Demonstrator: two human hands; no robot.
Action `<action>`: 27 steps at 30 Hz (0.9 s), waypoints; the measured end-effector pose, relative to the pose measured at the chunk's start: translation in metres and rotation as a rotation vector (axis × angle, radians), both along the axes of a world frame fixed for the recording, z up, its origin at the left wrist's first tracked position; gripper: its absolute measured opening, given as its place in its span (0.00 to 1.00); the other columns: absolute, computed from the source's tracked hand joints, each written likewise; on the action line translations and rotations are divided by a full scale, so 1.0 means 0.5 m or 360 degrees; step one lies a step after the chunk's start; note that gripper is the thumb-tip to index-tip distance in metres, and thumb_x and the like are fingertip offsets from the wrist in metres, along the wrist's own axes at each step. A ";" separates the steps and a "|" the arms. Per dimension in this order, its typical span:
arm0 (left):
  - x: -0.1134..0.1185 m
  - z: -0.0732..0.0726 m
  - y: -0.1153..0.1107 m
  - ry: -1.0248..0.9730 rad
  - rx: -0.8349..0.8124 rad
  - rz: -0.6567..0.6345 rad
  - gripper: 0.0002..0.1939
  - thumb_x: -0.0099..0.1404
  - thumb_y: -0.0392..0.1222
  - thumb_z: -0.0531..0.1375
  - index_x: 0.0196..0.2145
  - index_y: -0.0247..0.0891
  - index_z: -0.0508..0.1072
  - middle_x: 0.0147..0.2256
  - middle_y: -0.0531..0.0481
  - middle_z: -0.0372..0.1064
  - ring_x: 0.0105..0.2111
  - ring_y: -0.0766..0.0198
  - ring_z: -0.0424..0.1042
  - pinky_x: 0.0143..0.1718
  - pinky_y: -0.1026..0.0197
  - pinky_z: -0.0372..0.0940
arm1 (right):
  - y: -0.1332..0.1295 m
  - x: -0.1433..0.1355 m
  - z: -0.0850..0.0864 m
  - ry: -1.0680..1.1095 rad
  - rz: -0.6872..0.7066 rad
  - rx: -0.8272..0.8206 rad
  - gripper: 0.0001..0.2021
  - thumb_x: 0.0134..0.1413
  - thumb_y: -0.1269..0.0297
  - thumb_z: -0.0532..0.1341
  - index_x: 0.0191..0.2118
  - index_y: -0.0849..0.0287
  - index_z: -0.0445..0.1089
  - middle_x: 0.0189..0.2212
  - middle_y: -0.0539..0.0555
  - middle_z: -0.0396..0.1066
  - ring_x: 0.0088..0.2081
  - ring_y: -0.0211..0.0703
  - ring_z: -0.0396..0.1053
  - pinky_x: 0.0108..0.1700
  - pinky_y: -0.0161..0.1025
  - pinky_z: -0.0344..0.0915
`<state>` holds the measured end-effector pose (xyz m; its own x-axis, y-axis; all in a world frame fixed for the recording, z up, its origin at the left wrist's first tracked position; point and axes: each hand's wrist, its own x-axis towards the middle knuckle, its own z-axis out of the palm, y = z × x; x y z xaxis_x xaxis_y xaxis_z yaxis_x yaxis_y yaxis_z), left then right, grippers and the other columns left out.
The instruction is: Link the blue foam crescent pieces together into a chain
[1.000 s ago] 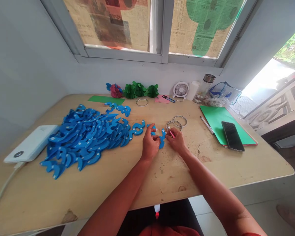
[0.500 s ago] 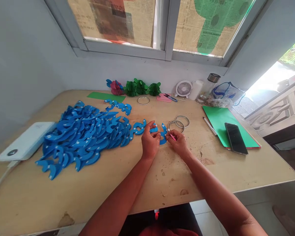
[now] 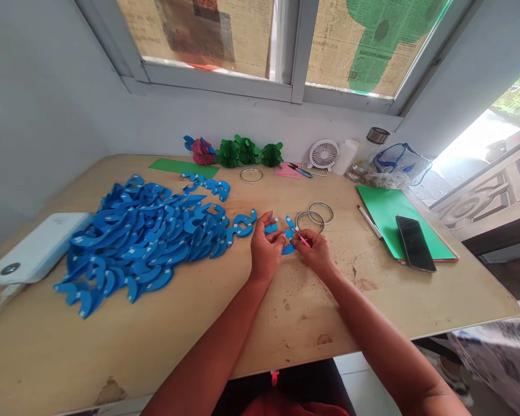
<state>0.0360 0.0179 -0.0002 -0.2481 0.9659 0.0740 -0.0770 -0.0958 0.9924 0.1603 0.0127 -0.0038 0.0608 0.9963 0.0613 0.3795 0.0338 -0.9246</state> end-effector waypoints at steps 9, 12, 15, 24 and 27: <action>0.002 -0.006 -0.009 -0.0004 0.0072 -0.0076 0.29 0.49 0.27 0.58 0.50 0.39 0.63 0.45 0.45 0.66 0.36 0.67 0.72 0.34 0.68 0.67 | -0.003 -0.006 0.010 0.0039 0.0007 -0.0006 0.09 0.41 0.59 0.60 0.24 0.61 0.69 0.17 0.47 0.63 0.21 0.33 0.56 0.23 0.31 0.51; 0.000 -0.002 -0.010 0.0017 0.0067 -0.0056 0.29 0.49 0.27 0.58 0.50 0.39 0.64 0.45 0.44 0.66 0.35 0.67 0.73 0.32 0.68 0.67 | -0.005 -0.007 0.012 -0.0010 0.0001 0.0014 0.09 0.41 0.59 0.60 0.24 0.61 0.69 0.17 0.47 0.62 0.20 0.32 0.55 0.22 0.31 0.50; 0.000 0.000 -0.011 0.0042 0.0074 -0.0052 0.28 0.50 0.27 0.58 0.50 0.39 0.64 0.45 0.44 0.66 0.34 0.67 0.73 0.32 0.68 0.67 | -0.004 -0.006 0.009 -0.0014 -0.0016 0.0006 0.10 0.41 0.59 0.60 0.24 0.61 0.69 0.17 0.46 0.62 0.20 0.32 0.55 0.22 0.31 0.50; 0.002 0.003 -0.014 0.0066 0.0102 -0.0054 0.28 0.51 0.28 0.57 0.51 0.39 0.64 0.45 0.44 0.66 0.35 0.67 0.73 0.33 0.68 0.67 | 0.004 0.001 -0.006 -0.0020 0.0028 -0.0005 0.08 0.40 0.61 0.60 0.24 0.61 0.68 0.17 0.47 0.63 0.21 0.33 0.57 0.24 0.31 0.54; 0.003 0.003 -0.016 0.0065 0.0104 -0.0054 0.28 0.50 0.27 0.58 0.51 0.39 0.64 0.45 0.45 0.66 0.36 0.68 0.72 0.34 0.68 0.67 | 0.002 0.000 -0.002 -0.0048 0.0023 0.0021 0.07 0.40 0.61 0.60 0.22 0.61 0.68 0.17 0.47 0.63 0.21 0.34 0.58 0.24 0.31 0.54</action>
